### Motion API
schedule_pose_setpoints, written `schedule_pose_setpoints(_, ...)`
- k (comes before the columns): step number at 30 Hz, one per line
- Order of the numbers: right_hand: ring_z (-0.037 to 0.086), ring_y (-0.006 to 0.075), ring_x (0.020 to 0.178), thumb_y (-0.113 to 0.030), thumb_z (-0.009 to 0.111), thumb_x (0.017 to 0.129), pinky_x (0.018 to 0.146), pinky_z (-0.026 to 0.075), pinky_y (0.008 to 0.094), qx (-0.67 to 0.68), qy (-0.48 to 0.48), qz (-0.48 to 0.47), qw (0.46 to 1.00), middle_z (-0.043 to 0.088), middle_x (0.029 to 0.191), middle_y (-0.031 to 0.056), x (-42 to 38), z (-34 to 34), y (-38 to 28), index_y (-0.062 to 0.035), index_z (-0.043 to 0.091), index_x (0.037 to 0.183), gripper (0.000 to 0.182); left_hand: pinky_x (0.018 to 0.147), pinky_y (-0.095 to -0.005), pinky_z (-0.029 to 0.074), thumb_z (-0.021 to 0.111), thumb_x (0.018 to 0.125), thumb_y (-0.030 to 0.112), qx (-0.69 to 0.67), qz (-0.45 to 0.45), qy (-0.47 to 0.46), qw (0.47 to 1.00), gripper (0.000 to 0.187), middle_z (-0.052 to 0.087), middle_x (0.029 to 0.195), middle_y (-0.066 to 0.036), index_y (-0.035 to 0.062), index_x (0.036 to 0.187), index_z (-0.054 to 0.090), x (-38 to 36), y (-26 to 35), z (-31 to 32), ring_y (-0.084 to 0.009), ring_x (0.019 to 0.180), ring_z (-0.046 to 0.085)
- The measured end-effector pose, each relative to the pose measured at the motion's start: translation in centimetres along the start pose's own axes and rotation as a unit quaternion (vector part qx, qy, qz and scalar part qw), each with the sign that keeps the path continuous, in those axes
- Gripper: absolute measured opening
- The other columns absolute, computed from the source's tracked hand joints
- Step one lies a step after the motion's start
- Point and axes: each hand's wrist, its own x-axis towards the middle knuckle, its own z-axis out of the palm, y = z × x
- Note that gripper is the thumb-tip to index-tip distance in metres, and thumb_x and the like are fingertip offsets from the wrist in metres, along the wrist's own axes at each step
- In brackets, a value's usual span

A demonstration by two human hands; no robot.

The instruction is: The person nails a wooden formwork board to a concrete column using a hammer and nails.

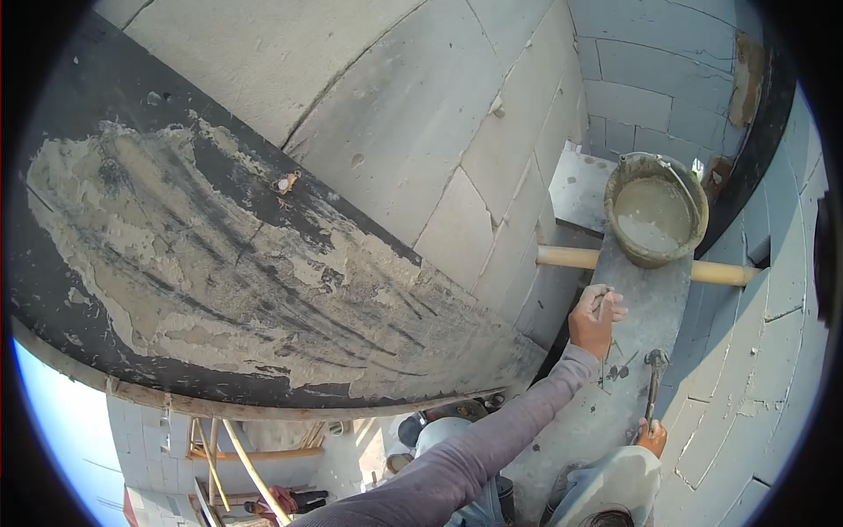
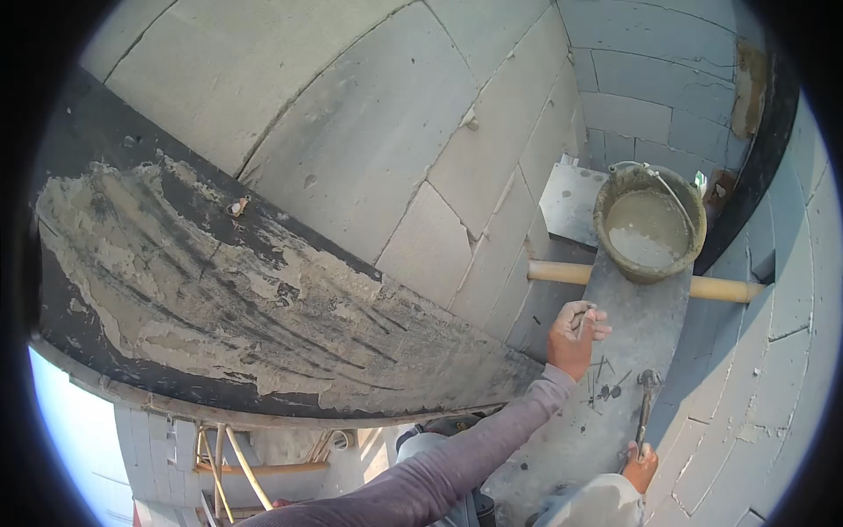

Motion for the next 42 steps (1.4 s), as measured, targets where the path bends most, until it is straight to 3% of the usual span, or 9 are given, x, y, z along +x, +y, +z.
schedule_pose_setpoints(9, 0.053, 0.0290, 0.054, -0.021, 0.071, 0.087, 0.055, 0.041, 0.0439, 0.084, 0.084, -0.089, 0.989, 0.055, 0.059, 0.0168, 2.2, -7.3, -10.9, 0.0009, 0.051, 0.065, 0.037, 0.071, -0.0251, 0.055, 0.065, 0.098, 0.014, 0.427, 0.218, 0.100, 0.872, 0.022, 0.071, 0.115, -0.012, 0.0058, 0.116, 0.074, -11.8, 13.1, -11.2, -0.0115, 0.077, 0.069)
schedule_pose_setpoints(12, 0.047, 0.0262, 0.055, -0.022, 0.069, 0.089, 0.055, 0.038, 0.0437, 0.110, 0.098, -0.113, 0.983, 0.050, 0.059, 0.0144, 3.1, -9.4, -15.4, 0.0009, 0.047, 0.065, 0.040, 0.083, -0.0259, 0.056, 0.065, 0.099, 0.018, 0.193, -0.040, 0.102, 0.975, 0.027, 0.069, 0.121, -0.016, 0.0001, 0.118, 0.071, -14.9, 16.3, -11.9, -0.0139, 0.097, 0.069)
schedule_pose_setpoints(18, 0.049, 0.0272, 0.056, -0.028, 0.070, 0.090, 0.057, 0.040, 0.0438, 0.144, 0.074, -0.126, 0.979, 0.051, 0.060, 0.0174, 4.6, -11.2, -19.4, 0.0013, 0.050, 0.066, 0.042, 0.092, -0.0355, 0.059, 0.065, 0.099, 0.017, -0.015, 0.219, -0.022, 0.975, 0.042, 0.071, 0.111, -0.021, -0.0100, 0.130, 0.057, -19.3, 23.0, -10.5, -0.0268, 0.102, 0.072)
schedule_pose_setpoints(23, 0.047, 0.0097, 0.048, -0.033, 0.069, 0.096, 0.044, 0.038, 0.0307, 0.266, -0.030, -0.094, 0.959, 0.040, 0.055, -0.0005, 2.0, -14.8, -25.9, -0.0073, 0.042, 0.067, 0.047, 0.078, -0.0299, 0.061, 0.063, 0.101, 0.013, -0.067, -0.006, 0.130, 0.989, 0.024, 0.072, 0.101, -0.021, -0.0072, 0.114, 0.062, -19.4, 24.7, -9.0, -0.0249, 0.089, 0.074)
schedule_pose_setpoints(27, 0.044, 0.0046, 0.043, -0.030, 0.067, 0.098, 0.038, 0.037, 0.0226, 0.322, -0.071, -0.085, 0.940, 0.043, 0.057, -0.0042, -0.2, -16.6, -29.7, -0.0101, 0.048, 0.073, 0.038, 0.074, -0.0282, 0.058, 0.056, 0.101, 0.006, 0.170, -0.068, -0.088, 0.979, 0.014, 0.070, 0.084, -0.011, -0.0042, 0.106, 0.064, -16.1, 18.6, -13.7, -0.0162, 0.080, 0.069)
schedule_pose_setpoints(31, 0.044, 0.0043, 0.043, -0.028, 0.067, 0.098, 0.038, 0.036, 0.0219, 0.354, -0.094, -0.053, 0.929, 0.044, 0.056, -0.0040, -1.1, -17.3, -30.1, -0.0096, 0.049, 0.073, 0.036, 0.067, -0.0271, 0.047, 0.053, 0.099, 0.005, 0.467, 0.074, -0.036, 0.880, 0.013, 0.067, 0.077, -0.005, -0.0002, 0.099, 0.064, -9.7, 21.2, -20.4, -0.0107, 0.070, 0.059)
schedule_pose_setpoints(35, 0.042, 0.0035, 0.042, -0.028, 0.068, 0.098, 0.037, 0.033, 0.0225, 0.327, -0.105, -0.065, 0.937, 0.044, 0.055, -0.0046, 0.9, -18.2, -29.6, -0.0092, 0.049, 0.073, 0.036, 0.073, -0.0268, 0.051, 0.051, 0.100, 0.004, 0.392, 0.075, -0.027, 0.916, 0.014, 0.066, 0.076, -0.002, 0.0023, 0.098, 0.064, -10.9, 20.5, -18.6, -0.0117, 0.072, 0.061)
schedule_pose_setpoints(40, 0.038, 0.0043, 0.044, -0.028, 0.069, 0.097, 0.039, 0.033, 0.0242, 0.231, -0.102, -0.147, 0.956, 0.042, 0.056, -0.0046, 7.3, -11.8, -25.4, -0.0082, 0.048, 0.075, 0.036, 0.084, -0.0351, 0.060, 0.054, 0.102, 0.009, 0.091, -0.445, 0.076, 0.888, 0.015, 0.071, 0.085, -0.004, 0.0053, 0.104, 0.068, -6.1, 6.5, -18.3, -0.0195, 0.071, 0.068)
schedule_pose_setpoints(42, 0.038, 0.0039, 0.042, -0.027, 0.069, 0.096, 0.036, 0.033, 0.0241, 0.229, -0.127, -0.163, 0.951, 0.043, 0.057, -0.0046, 8.2, -7.1, -24.5, -0.0079, 0.048, 0.079, 0.034, 0.080, -0.0350, 0.061, 0.056, 0.101, 0.009, 0.058, -0.482, 0.106, 0.868, 0.014, 0.071, 0.086, -0.006, 0.0055, 0.105, 0.069, -5.4, -1.3, -19.6, -0.0194, 0.071, 0.067)
